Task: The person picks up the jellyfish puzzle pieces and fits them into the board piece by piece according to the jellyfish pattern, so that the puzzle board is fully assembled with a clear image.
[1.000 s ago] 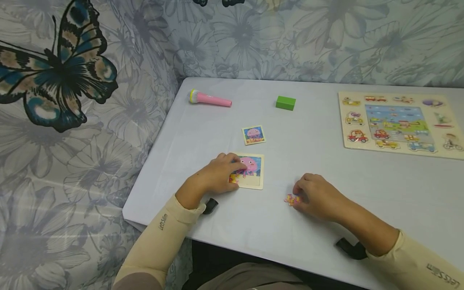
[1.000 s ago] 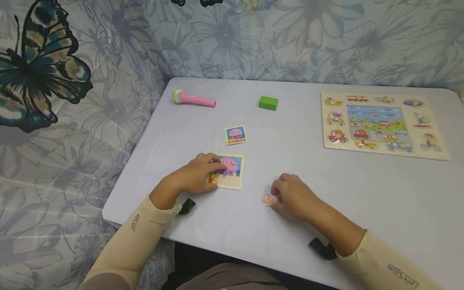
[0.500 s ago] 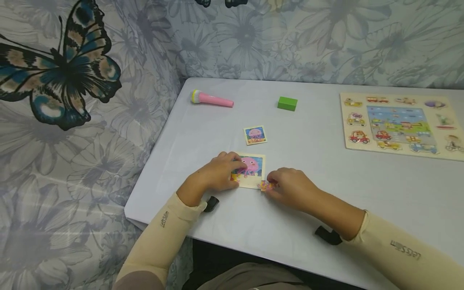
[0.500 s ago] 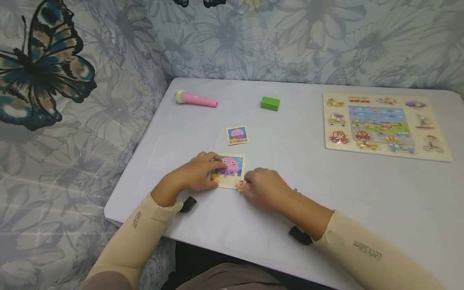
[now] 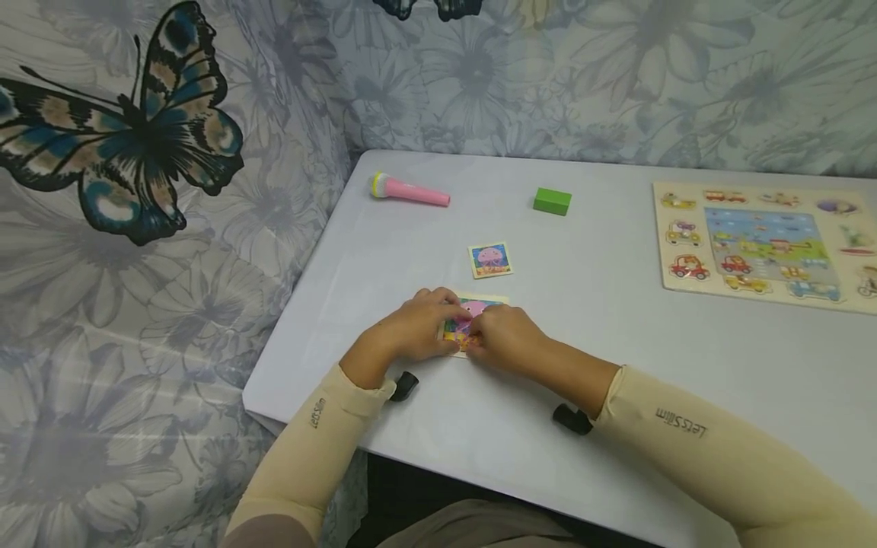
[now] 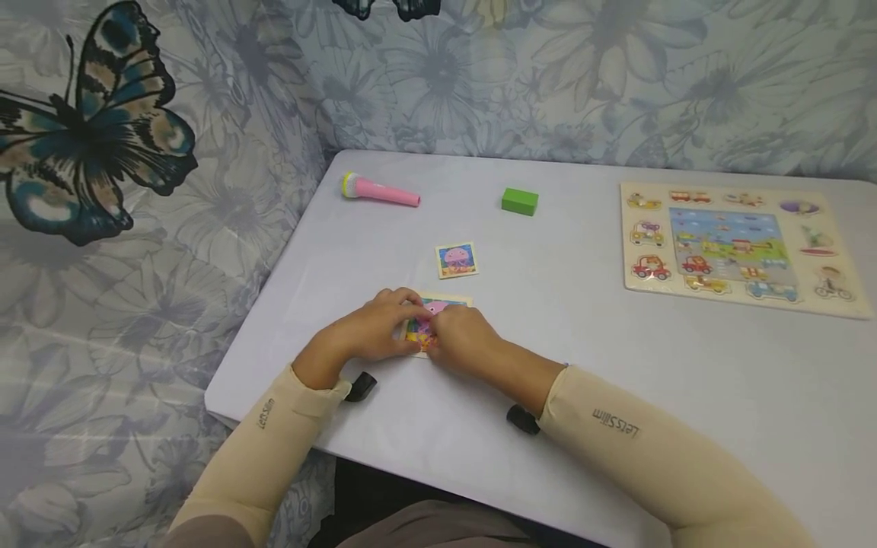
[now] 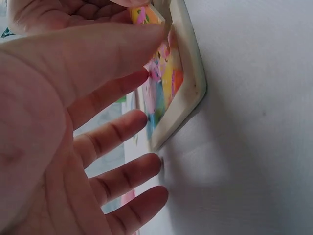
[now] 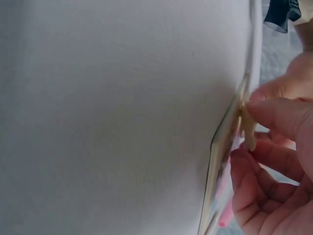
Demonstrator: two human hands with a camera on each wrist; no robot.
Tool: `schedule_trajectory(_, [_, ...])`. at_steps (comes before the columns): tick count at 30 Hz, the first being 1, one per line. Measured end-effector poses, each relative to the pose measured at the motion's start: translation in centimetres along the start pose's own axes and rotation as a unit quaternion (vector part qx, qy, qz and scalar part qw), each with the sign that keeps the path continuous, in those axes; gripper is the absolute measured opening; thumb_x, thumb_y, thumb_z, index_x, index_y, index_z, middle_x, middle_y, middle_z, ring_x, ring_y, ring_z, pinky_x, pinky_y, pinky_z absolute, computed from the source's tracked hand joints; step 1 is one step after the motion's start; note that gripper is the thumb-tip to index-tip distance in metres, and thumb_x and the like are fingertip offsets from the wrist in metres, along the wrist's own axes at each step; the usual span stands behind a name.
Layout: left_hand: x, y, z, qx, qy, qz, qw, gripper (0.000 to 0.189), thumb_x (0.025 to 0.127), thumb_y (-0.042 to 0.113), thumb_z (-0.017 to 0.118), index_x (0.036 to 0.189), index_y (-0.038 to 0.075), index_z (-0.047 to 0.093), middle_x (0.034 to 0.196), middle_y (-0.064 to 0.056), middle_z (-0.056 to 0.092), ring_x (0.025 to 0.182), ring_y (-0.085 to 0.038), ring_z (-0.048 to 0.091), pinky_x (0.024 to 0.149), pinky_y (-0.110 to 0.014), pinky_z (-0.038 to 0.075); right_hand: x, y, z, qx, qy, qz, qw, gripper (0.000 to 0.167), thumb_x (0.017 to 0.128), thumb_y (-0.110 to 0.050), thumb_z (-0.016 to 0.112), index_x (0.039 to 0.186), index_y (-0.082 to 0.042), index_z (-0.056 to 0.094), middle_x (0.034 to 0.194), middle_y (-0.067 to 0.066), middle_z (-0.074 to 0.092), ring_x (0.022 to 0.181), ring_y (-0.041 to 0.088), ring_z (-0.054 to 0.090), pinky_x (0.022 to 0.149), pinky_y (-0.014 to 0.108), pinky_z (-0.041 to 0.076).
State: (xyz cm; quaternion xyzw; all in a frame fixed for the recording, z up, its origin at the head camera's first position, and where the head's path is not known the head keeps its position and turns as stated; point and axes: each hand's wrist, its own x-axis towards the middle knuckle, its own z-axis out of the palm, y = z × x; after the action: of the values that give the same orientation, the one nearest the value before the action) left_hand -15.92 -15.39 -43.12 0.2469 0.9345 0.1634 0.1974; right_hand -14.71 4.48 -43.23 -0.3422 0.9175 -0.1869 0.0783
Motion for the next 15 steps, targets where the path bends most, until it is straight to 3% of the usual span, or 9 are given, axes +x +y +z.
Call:
schedule_trajectory(5, [0.5,0.0,0.1,-0.008,0.007,-0.005,0.9999,0.041,0.093,0.029,0.075,0.133,0.028,0.066,0.139,0.003,0.05,0.127,-0.023,0.045,0.106,-0.042,0.042,0.2,0.0,0.2,-0.002,-0.017,0.002,0.9999,0.012,0.084,-0.018,0.081,0.084,-0.007,0.078,0.065,-0.006,0.06,0.068,0.014,0.051,0.063,0.029,0.044])
schedule_trajectory(8, [0.7,0.0,0.1,-0.006,0.011,-0.008,0.9999,0.04,0.092,0.028,0.078,0.13,0.027,0.067,0.135,0.003,0.052,0.125,-0.022,0.047,0.105,-0.042,0.043,0.2,0.1,-0.1,-0.01,-0.018,0.001,0.9998,0.014,0.083,-0.02,0.081,0.088,-0.007,0.079,0.071,-0.005,0.066,0.072,0.015,0.057,0.067,0.032,0.05])
schedule_trajectory(15, [1.2,0.1,-0.1,-0.01,0.008,-0.017,0.9998,0.038,0.089,0.025,0.08,0.125,0.028,0.068,0.131,0.005,0.052,0.123,-0.022,0.047,0.103,-0.041,0.044,0.4,1.4,-0.7,-0.001,-0.017,0.058,0.9982,0.017,0.086,-0.022,0.079,0.094,-0.008,0.076,0.081,0.003,0.067,0.077,0.019,0.059,0.072,0.038,0.053])
